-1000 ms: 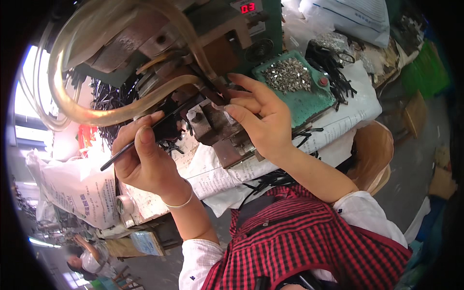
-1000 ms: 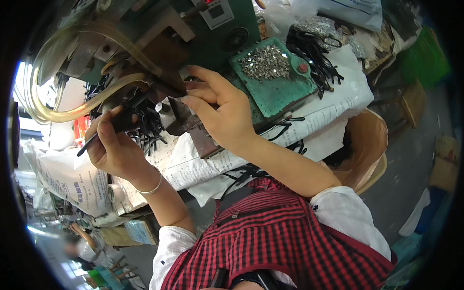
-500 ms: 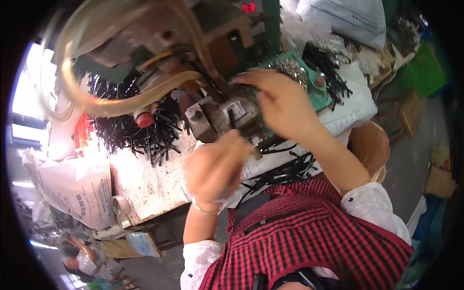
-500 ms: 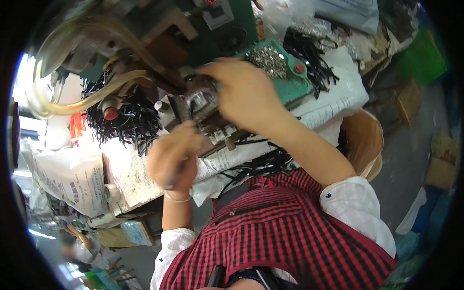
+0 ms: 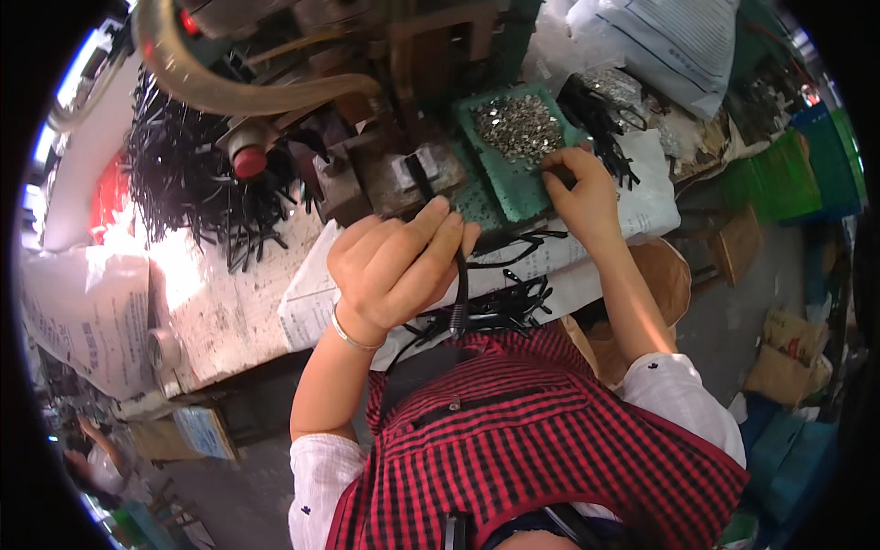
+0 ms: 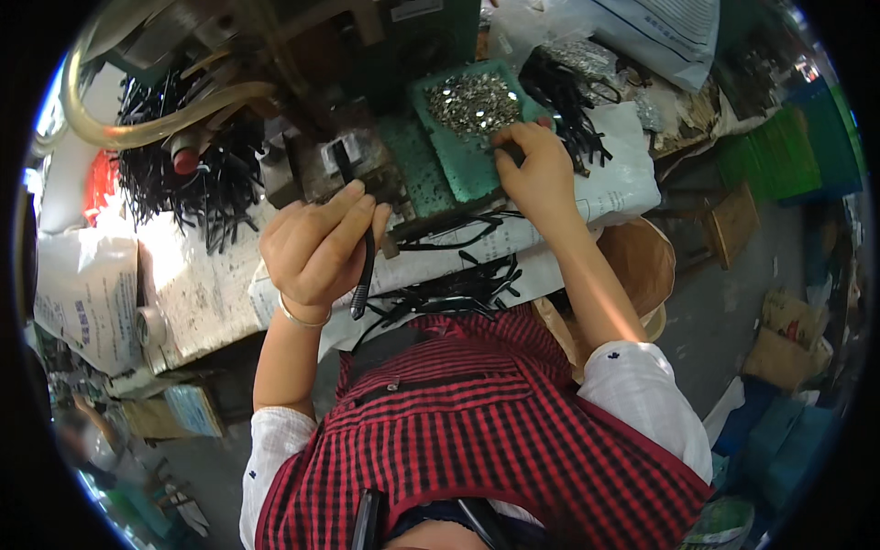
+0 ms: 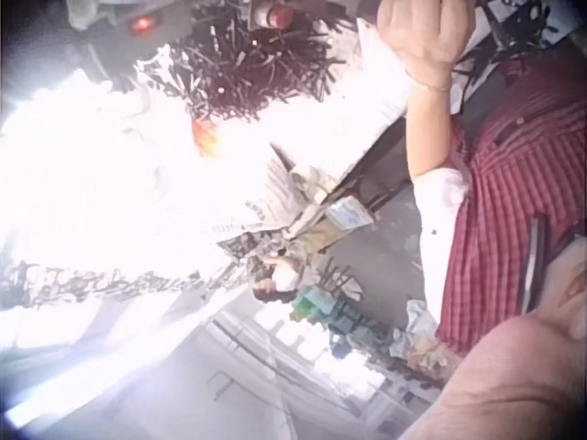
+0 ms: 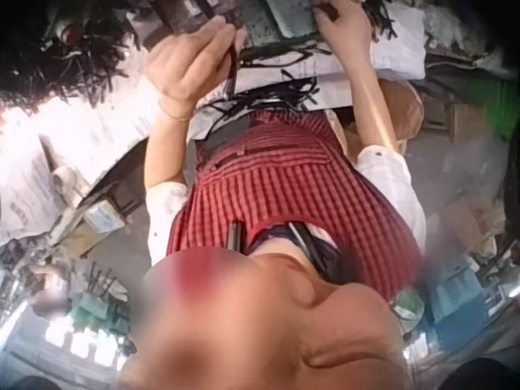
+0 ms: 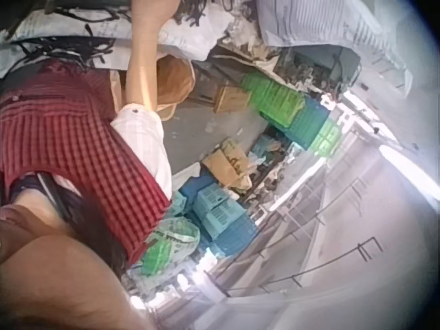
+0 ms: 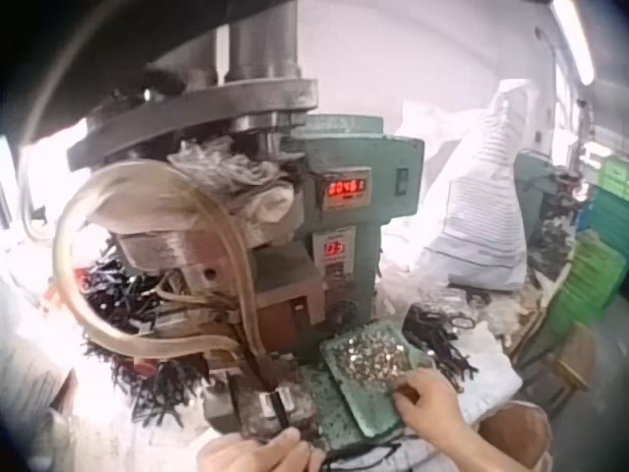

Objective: The person repeatedly picks small black plastic strips and metallic components from piles on the workbench, inserts them into a small press machine, and removes the assembled hair accessories. The process is continuous and repetitive throughout the clip.

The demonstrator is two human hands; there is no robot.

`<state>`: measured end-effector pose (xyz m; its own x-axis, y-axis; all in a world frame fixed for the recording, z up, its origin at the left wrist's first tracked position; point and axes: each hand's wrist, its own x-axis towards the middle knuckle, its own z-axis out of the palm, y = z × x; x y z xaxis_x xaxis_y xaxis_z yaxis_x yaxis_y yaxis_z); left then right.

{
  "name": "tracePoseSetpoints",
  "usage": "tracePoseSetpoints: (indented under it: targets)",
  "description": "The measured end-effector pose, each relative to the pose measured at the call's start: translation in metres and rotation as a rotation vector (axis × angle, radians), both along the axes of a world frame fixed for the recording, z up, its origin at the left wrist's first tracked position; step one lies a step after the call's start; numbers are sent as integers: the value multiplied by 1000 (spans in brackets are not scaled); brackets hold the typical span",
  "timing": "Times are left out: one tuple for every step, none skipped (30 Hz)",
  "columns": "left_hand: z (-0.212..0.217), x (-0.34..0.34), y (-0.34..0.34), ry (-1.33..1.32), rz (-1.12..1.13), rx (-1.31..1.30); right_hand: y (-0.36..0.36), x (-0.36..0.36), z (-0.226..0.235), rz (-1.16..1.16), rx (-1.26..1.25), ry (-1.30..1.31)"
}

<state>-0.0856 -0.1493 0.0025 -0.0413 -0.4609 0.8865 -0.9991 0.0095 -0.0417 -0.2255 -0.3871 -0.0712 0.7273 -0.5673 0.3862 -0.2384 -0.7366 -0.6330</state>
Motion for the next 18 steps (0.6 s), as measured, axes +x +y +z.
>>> tracePoseSetpoints:
  targets:
    - [-4,-3,1,33,-7,0,5,0,-4,-32,-64,27]
    - [-3,-2,3,50,-9,-4,10,6,-4,-58,-131,37]
    - [-2,-3,6,66,-7,-8,15,12,-4,-82,-198,44]
    - [-1,-6,9,80,-1,27,14,14,-7,-104,-226,62]
    - [-3,-9,9,101,0,-10,12,18,-10,-107,-259,68]
    - [-8,-11,16,169,2,33,10,24,-12,-105,-293,85]
    - [-6,-15,19,255,-17,8,10,25,-15,-110,-322,125]
    - [-8,-20,28,314,-19,14,8,21,-17,-117,-368,130]
    - [-14,-22,41,377,-20,16,-1,14,-23,-60,-369,133]
    - [-26,-8,58,252,157,-48,0,5,-23,-96,-249,91]
    - [-39,7,77,124,334,-114,3,-1,-20,-126,-134,55]
    - [-46,29,88,289,548,-189,8,0,-12,-129,-55,62]
    - [-47,64,94,360,536,-321,9,-4,-7,-143,22,86]
    - [-39,91,96,324,664,-204,0,-5,-12,-86,42,33]
    - [-44,122,94,231,703,-95,3,2,-9,-63,12,10]
    - [-49,151,80,158,711,10,5,8,-5,-52,-19,-17]
    - [-56,176,65,136,738,200,5,13,-4,-49,-46,-43]
    - [-71,204,46,71,798,307,-4,16,-8,7,-70,-64]
